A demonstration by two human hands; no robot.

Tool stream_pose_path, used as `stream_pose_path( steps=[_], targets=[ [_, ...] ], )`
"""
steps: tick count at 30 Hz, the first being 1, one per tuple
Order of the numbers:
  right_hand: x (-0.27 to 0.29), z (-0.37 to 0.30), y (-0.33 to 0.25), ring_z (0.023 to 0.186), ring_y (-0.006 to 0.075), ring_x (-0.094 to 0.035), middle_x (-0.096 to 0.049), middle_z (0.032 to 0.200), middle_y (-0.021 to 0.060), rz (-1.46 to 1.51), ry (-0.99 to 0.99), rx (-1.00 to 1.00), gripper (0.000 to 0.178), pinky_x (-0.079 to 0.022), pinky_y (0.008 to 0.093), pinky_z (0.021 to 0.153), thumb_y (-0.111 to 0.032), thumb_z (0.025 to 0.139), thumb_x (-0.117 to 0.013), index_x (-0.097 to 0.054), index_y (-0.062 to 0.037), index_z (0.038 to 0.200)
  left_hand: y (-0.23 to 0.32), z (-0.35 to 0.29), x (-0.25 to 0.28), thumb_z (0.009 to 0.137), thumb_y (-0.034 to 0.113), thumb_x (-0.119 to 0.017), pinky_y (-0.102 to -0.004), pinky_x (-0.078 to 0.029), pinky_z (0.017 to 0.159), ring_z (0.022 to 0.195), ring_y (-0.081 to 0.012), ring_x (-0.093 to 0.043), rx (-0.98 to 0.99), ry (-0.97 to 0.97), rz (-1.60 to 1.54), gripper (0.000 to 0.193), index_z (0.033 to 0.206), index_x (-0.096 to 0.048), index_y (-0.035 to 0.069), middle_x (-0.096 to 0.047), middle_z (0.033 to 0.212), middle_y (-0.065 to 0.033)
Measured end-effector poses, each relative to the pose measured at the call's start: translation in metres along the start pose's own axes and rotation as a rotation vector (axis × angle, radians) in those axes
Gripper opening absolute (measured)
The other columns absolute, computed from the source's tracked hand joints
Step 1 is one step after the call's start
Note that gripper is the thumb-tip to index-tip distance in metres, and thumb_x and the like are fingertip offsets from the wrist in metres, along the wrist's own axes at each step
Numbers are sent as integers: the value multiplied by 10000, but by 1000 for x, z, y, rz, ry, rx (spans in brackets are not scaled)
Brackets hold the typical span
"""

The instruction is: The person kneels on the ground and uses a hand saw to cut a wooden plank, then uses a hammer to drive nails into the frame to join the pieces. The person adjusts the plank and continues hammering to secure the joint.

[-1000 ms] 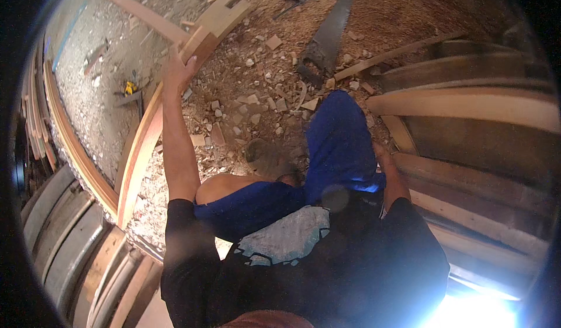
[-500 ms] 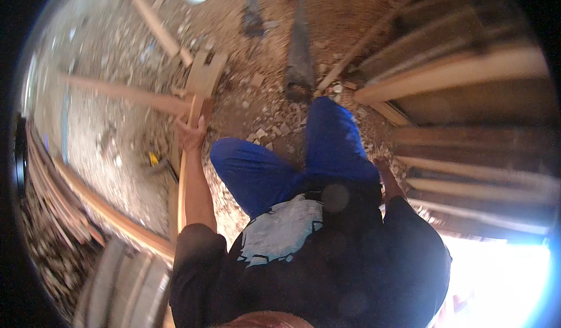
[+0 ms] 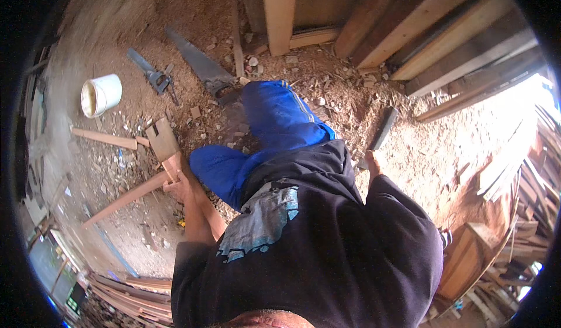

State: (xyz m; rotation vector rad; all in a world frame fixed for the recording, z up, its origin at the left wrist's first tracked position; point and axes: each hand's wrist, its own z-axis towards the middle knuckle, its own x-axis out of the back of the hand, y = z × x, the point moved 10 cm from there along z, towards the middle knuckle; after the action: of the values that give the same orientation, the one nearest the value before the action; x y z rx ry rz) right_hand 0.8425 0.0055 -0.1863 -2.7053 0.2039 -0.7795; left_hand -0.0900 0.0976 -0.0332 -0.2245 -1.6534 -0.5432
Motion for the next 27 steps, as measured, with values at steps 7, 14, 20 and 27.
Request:
stream_pose_path(
  steps=[7,14,20,27],
  targets=[
    [11,53,-47,664,215,-555,-633,839,9,27,-21,102,395,-470,330,576,-516,1002,-668,-646,-184,1214,1,-15,8,903,561,-739,-584,-514,953,1116,-509,-655,110,-65,44,824,1398,-363,19,-621,1265,-280],
    [-41,138,-85,619,201,-548,-628,800,-3,135,-265,173,396,-466,322,540,-529,1001,-671,-642,-194,1210,25,-11,39,872,563,-756,-544,-524,987,1148,-488,-649,18,-4,-3,834,1398,-464,-14,-634,1259,-289],
    [11,178,-104,641,190,-567,-644,842,-2,256,-252,236,419,-494,318,553,-576,1001,-659,-627,-238,1246,40,-17,52,779,483,-867,-543,-504,1025,1214,-471,-617,93,-29,127,962,1440,-374,-11,-596,1323,-280],
    [31,179,-83,1195,320,-586,-570,1376,123,649,-315,-46,626,-533,495,974,-658,983,-627,-517,-311,1492,21,-19,39,755,413,-897,-532,-482,1064,1283,-464,-569,98,-33,-19,957,1427,-372,-22,-556,1358,-305]
  ],
)
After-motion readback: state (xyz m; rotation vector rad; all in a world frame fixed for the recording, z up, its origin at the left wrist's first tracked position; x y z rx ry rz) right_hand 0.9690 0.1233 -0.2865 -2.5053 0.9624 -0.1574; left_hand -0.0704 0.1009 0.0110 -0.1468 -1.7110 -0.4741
